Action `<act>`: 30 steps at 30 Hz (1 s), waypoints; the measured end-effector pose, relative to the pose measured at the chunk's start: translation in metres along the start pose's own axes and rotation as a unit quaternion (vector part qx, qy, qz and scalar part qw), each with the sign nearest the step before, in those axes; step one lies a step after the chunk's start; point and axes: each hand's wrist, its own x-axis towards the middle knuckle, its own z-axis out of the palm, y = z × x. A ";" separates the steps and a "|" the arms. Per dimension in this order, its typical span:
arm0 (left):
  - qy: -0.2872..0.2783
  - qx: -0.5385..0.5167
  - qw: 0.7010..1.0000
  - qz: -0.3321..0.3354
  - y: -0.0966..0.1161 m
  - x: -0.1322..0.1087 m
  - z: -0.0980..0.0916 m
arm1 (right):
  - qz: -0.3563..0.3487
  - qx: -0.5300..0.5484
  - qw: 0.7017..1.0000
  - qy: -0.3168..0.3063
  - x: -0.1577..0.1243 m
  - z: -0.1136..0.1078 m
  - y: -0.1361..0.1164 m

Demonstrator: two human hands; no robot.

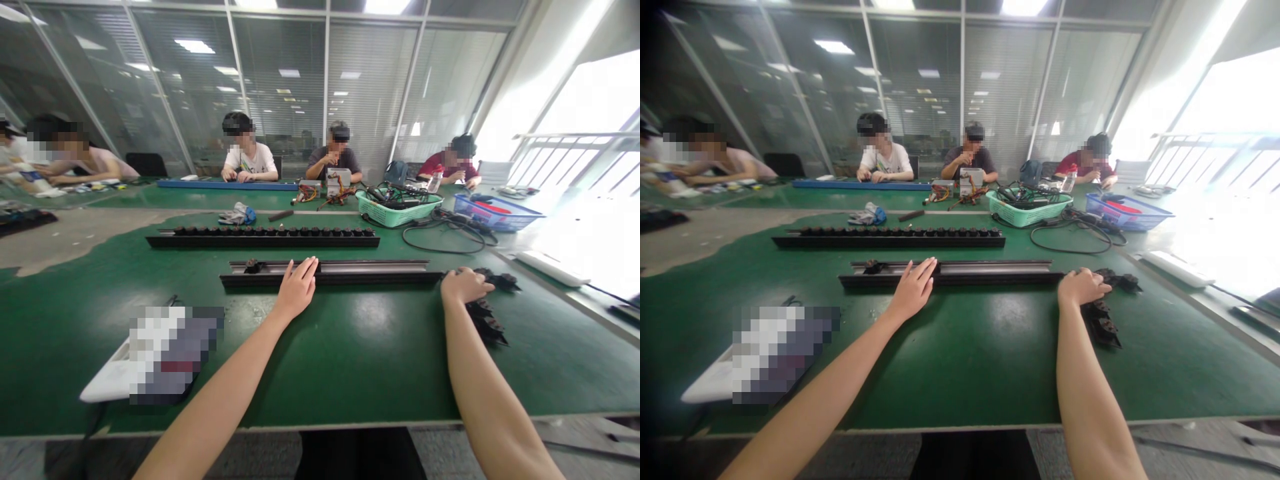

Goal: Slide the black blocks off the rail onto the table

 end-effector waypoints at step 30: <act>0.086 0.066 0.981 -0.159 -0.042 -0.011 -0.020 | -0.502 0.177 0.785 -0.316 -0.256 -0.009 -0.131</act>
